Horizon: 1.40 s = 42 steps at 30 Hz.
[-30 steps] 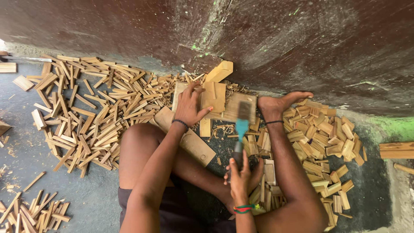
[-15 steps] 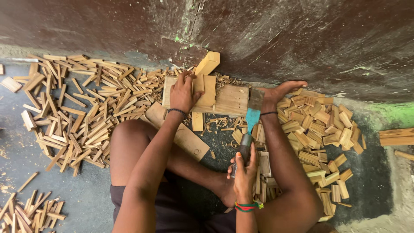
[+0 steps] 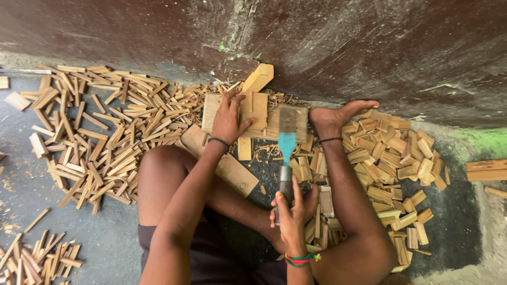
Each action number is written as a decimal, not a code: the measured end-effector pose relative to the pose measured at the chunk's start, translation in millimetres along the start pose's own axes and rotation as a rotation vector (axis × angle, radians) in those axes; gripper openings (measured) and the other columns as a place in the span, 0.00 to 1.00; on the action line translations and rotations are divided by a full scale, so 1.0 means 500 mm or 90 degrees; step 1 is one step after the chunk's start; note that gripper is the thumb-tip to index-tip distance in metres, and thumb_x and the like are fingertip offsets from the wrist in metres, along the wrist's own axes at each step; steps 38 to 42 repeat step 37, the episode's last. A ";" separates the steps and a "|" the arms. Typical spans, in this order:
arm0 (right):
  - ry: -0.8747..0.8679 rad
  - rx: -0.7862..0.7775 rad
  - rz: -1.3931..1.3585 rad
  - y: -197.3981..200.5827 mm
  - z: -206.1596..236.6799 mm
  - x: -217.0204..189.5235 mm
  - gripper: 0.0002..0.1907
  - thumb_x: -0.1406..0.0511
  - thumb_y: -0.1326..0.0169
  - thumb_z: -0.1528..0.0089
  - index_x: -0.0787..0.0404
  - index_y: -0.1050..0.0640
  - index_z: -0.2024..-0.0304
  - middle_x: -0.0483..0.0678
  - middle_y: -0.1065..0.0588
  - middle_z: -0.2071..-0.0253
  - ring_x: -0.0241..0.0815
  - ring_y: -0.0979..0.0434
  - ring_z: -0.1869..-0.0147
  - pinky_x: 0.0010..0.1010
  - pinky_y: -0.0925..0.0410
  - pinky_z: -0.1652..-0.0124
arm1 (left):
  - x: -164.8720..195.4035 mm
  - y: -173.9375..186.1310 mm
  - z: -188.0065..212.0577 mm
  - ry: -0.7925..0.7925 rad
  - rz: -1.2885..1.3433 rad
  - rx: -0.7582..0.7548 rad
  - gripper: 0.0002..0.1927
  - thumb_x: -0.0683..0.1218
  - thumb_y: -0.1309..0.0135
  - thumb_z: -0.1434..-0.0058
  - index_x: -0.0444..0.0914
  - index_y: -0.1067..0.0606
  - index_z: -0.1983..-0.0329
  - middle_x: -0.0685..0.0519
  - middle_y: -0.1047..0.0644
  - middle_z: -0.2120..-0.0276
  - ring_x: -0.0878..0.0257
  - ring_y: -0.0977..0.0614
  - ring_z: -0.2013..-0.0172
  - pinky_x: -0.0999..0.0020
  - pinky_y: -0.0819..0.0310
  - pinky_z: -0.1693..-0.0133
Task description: The person sits on the floor and uses a chisel to carve a small wooden block placed on a larger wooden base. They repeatedly strike the chisel with a mallet to shape the wood, creating wood shavings that accumulate around the work area.
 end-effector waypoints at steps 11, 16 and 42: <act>-0.107 -0.056 0.029 -0.021 0.030 -0.009 0.35 0.60 0.50 0.34 0.38 0.43 0.25 0.49 0.28 0.73 0.36 0.30 0.84 0.27 0.37 0.87 | 0.204 -0.120 0.076 -0.273 0.157 -0.329 0.22 0.65 0.44 0.37 0.43 0.18 0.63 0.50 0.18 0.76 0.51 0.16 0.69 0.55 0.22 0.62; -0.130 -0.077 0.035 -0.023 0.034 -0.018 0.34 0.58 0.52 0.34 0.38 0.42 0.25 0.49 0.28 0.73 0.36 0.30 0.84 0.27 0.36 0.87 | 0.208 -0.110 0.084 -0.322 0.080 -0.294 0.19 0.60 0.44 0.36 0.43 0.19 0.73 0.49 0.20 0.78 0.50 0.18 0.76 0.55 0.24 0.73; -0.158 -0.125 0.011 -0.050 0.025 -0.015 0.35 0.57 0.53 0.33 0.37 0.45 0.24 0.49 0.29 0.75 0.37 0.31 0.84 0.27 0.36 0.88 | 0.163 -0.108 0.068 -0.197 0.059 -0.372 0.23 0.60 0.41 0.38 0.41 0.23 0.81 0.47 0.23 0.82 0.47 0.19 0.77 0.53 0.26 0.72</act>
Point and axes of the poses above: each hand's wrist, its own z-axis away from the middle knuckle, its own y-axis out of the back of the hand, x = y × z, the point moved 5 cm from there along -z, towards the middle knuckle
